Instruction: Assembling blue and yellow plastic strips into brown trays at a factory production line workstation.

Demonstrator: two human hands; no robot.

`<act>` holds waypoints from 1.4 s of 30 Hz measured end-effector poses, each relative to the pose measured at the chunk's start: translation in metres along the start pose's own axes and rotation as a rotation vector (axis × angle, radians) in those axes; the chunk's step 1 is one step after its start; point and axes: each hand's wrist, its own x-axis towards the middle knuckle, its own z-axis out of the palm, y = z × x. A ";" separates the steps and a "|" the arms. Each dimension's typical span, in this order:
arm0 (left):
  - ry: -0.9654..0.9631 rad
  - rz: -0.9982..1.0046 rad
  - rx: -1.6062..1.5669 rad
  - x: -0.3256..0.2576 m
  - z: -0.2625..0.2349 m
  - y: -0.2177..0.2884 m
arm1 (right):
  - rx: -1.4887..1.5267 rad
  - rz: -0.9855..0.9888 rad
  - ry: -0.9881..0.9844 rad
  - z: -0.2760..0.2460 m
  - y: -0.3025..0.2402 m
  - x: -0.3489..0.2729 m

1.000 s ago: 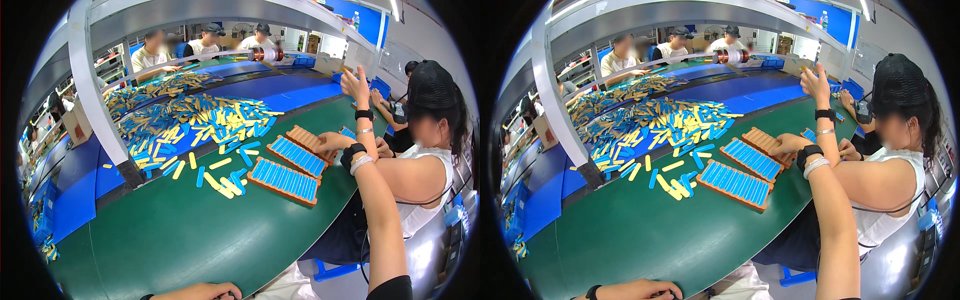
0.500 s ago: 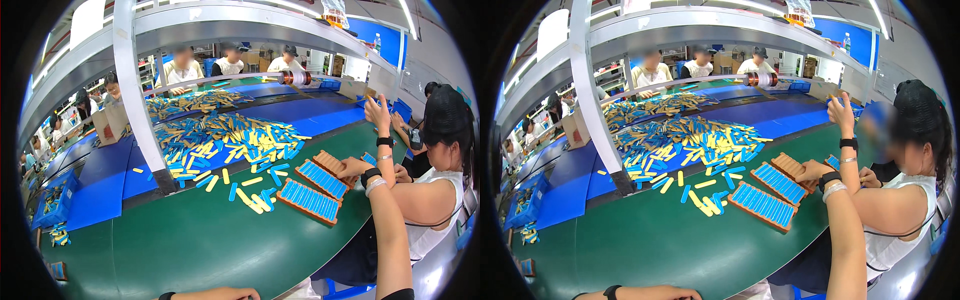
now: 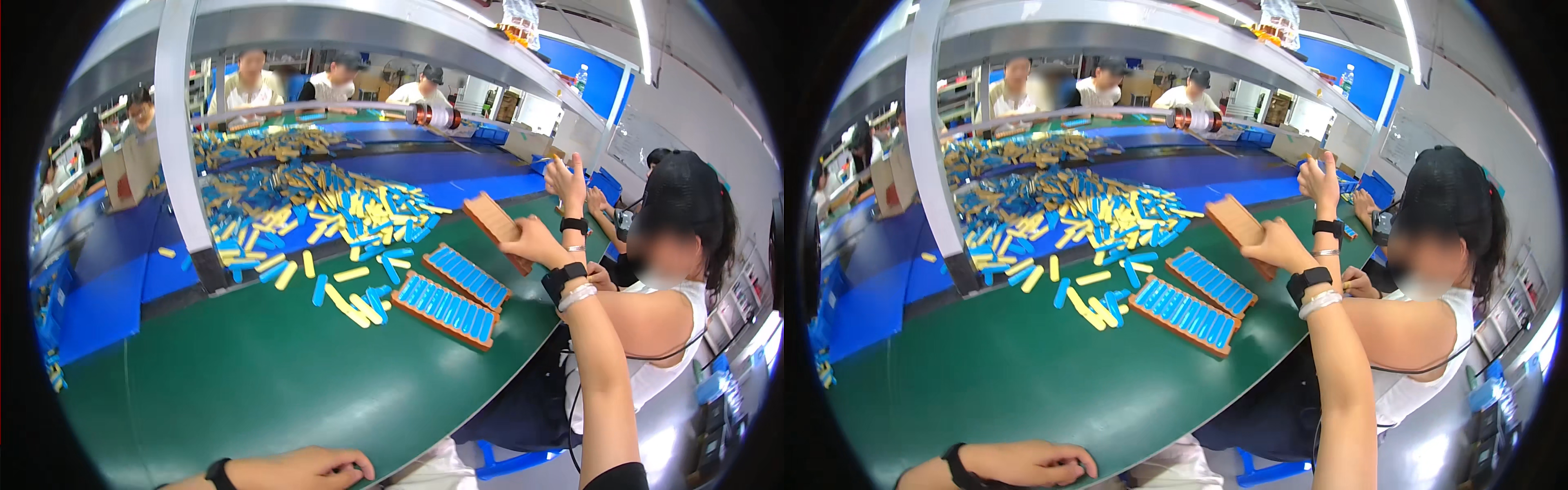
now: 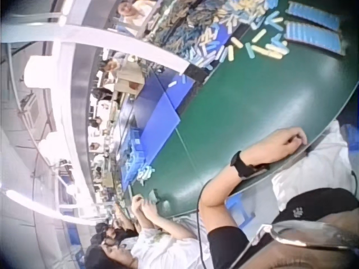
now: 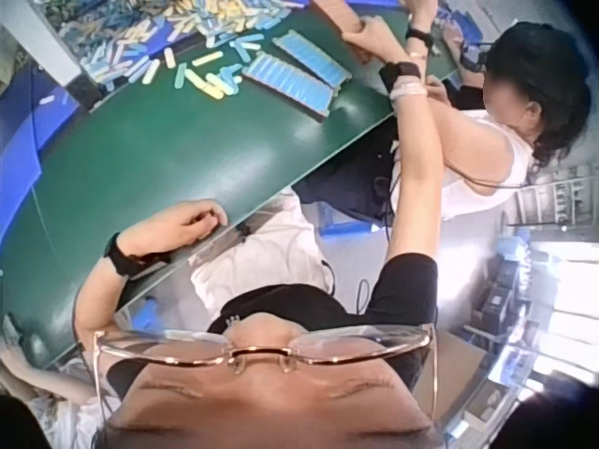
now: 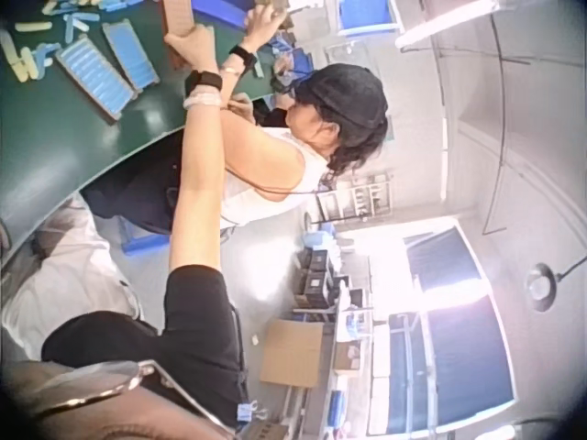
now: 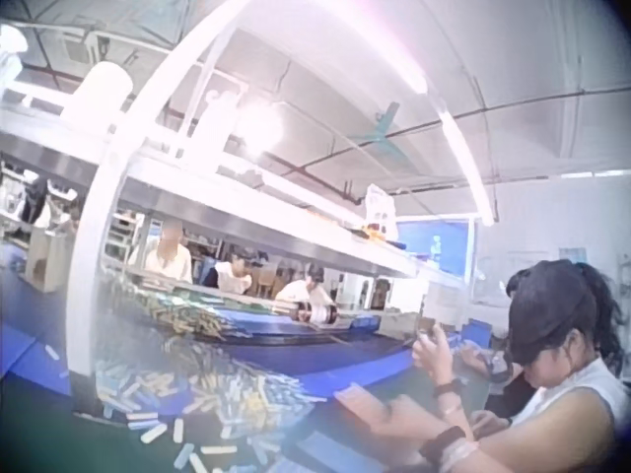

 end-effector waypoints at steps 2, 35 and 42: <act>-0.073 -0.176 -0.143 -0.004 0.001 0.008 | 0.099 -0.231 -0.004 -0.018 -0.054 -0.015; 0.902 -0.152 0.531 -0.007 -0.077 0.044 | 0.385 -0.831 0.087 0.128 -0.310 -0.156; 0.782 -0.267 0.991 0.048 -0.182 -0.011 | 0.442 -0.848 0.156 0.112 -0.301 -0.152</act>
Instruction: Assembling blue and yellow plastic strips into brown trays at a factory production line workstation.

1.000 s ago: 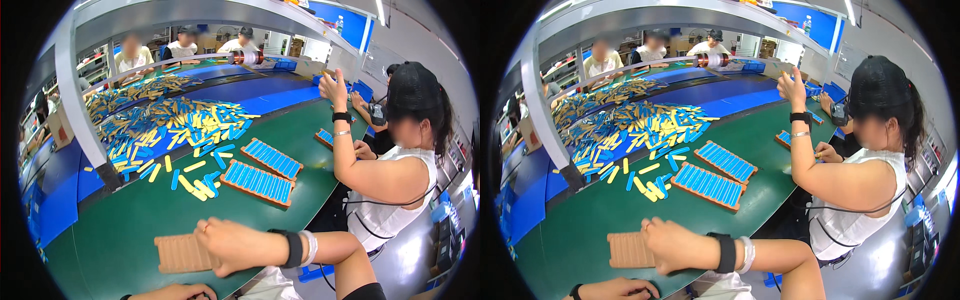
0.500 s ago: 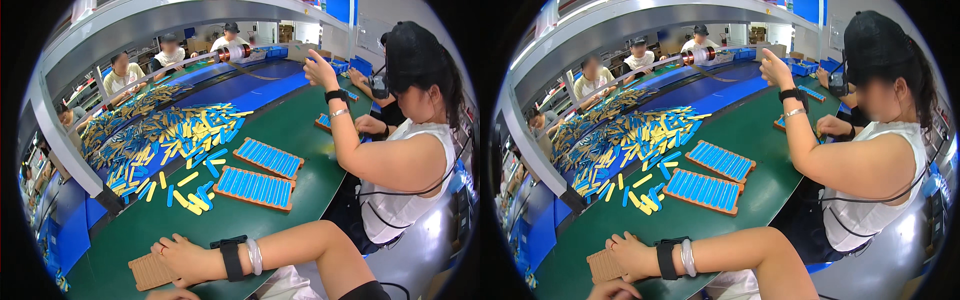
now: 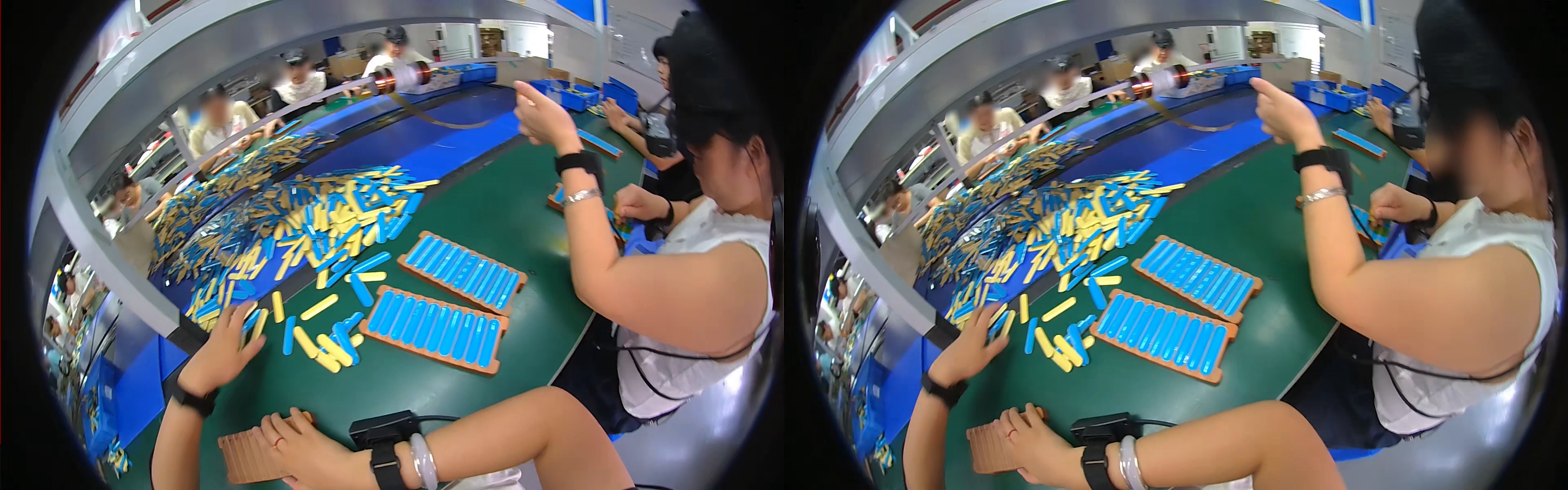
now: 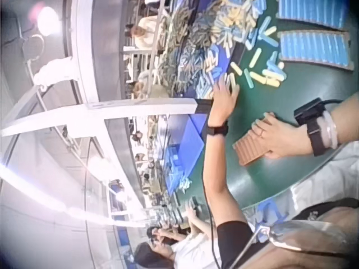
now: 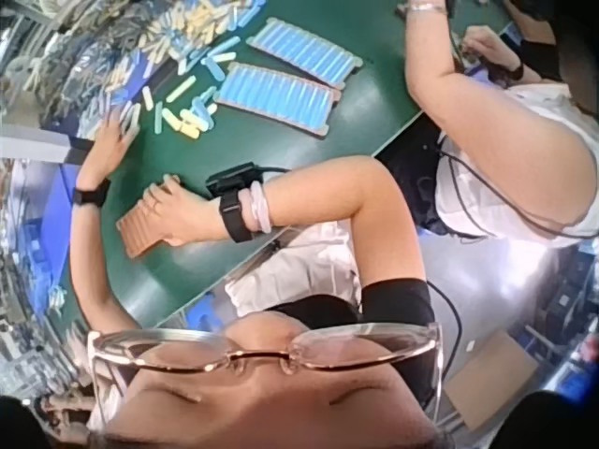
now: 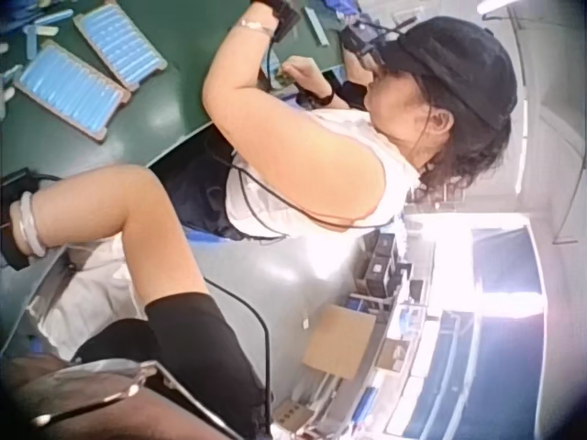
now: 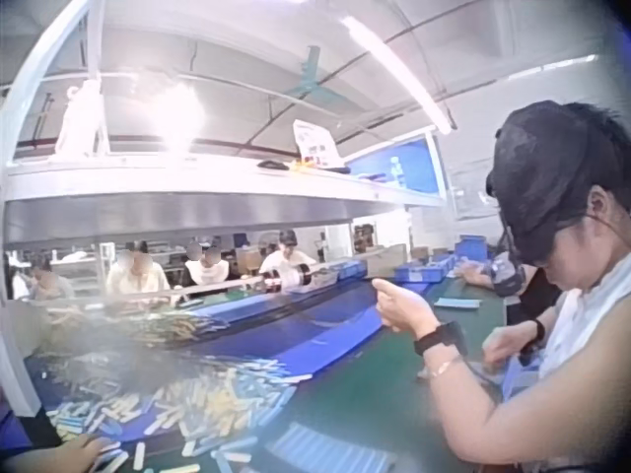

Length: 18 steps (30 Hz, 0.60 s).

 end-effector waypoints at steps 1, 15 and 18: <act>0.011 0.015 -0.040 0.015 0.005 -0.005 | 0.036 -0.031 0.012 0.002 0.002 -0.001; -0.250 0.112 -0.083 0.053 0.015 0.068 | 0.003 -0.005 -0.076 -0.002 0.004 -0.002; -0.205 0.240 -0.105 0.037 0.025 0.083 | -0.002 -0.005 -0.015 -0.003 0.004 -0.006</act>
